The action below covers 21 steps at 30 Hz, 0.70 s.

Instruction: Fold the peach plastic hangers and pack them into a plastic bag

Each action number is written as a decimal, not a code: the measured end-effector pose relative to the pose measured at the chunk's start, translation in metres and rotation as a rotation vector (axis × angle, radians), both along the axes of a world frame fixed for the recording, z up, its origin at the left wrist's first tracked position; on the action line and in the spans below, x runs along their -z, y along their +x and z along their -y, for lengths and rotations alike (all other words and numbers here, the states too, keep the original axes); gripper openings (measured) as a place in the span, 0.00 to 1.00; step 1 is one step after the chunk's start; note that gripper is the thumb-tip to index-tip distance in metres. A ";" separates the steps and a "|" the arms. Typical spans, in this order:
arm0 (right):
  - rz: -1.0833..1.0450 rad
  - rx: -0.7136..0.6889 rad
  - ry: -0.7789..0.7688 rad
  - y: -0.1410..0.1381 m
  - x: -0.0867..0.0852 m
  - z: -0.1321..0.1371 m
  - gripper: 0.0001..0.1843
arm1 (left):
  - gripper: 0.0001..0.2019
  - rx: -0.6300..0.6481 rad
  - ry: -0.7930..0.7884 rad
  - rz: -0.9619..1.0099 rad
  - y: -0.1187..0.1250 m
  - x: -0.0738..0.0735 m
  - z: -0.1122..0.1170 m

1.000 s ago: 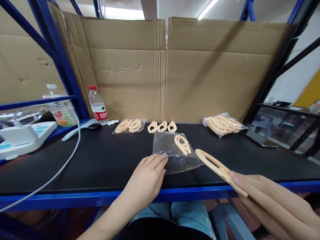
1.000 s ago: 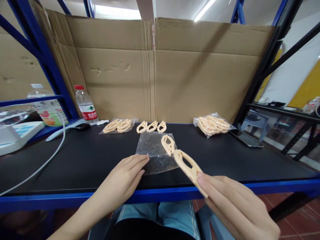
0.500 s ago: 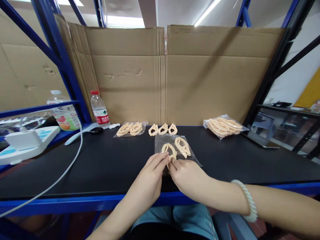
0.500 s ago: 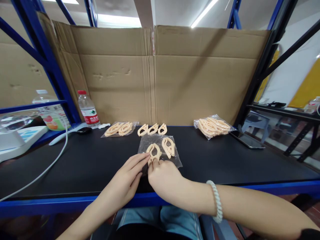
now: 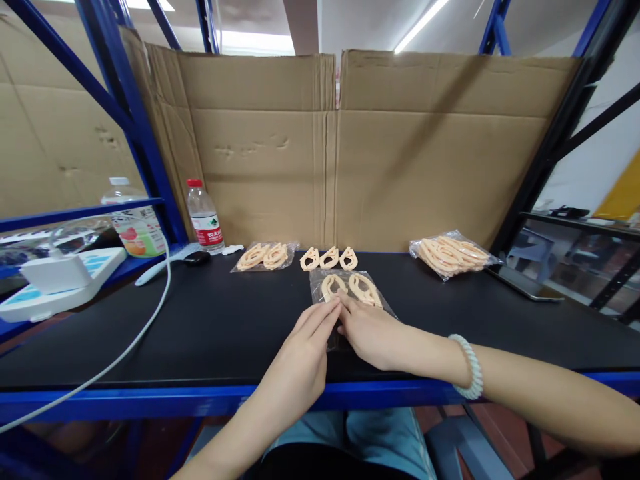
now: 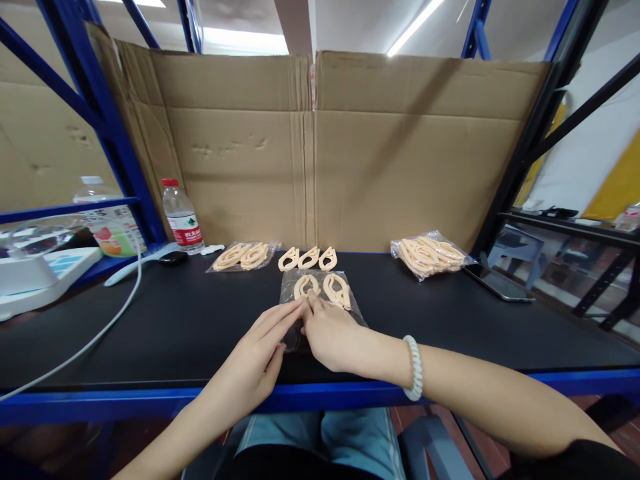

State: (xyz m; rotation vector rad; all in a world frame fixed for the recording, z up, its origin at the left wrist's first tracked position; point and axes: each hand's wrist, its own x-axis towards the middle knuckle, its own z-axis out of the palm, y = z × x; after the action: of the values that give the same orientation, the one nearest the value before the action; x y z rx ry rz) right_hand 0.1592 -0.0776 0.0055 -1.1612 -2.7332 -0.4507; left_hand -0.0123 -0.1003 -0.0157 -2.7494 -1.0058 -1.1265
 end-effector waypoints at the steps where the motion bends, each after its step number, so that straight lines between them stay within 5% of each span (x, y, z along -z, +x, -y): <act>1: -0.019 0.022 0.005 0.002 -0.005 0.006 0.24 | 0.33 -0.007 0.001 -0.007 0.000 0.001 0.000; 6: -0.144 0.147 -0.113 0.014 -0.052 0.016 0.17 | 0.28 -0.067 -0.016 -0.067 -0.001 0.004 0.001; 9: -0.277 0.222 0.140 0.029 -0.069 -0.033 0.15 | 0.24 -0.105 -0.028 -0.098 -0.001 0.004 0.002; 11: -0.220 0.218 0.215 0.043 -0.065 -0.084 0.16 | 0.23 -0.124 -0.024 -0.109 0.000 0.003 0.004; 15: 0.009 0.072 0.029 0.065 -0.035 -0.174 0.30 | 0.21 -0.145 -0.001 -0.121 0.000 0.002 0.006; 21: 0.040 0.081 -0.173 0.077 -0.004 -0.219 0.39 | 0.21 -0.159 0.028 -0.142 -0.002 0.003 0.007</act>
State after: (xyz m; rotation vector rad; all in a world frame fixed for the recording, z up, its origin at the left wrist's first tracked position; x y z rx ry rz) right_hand 0.2364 0.1417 0.0096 -1.3216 -2.8138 -0.2531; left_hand -0.0147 -0.1070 -0.0192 -2.6288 -1.1558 -0.9029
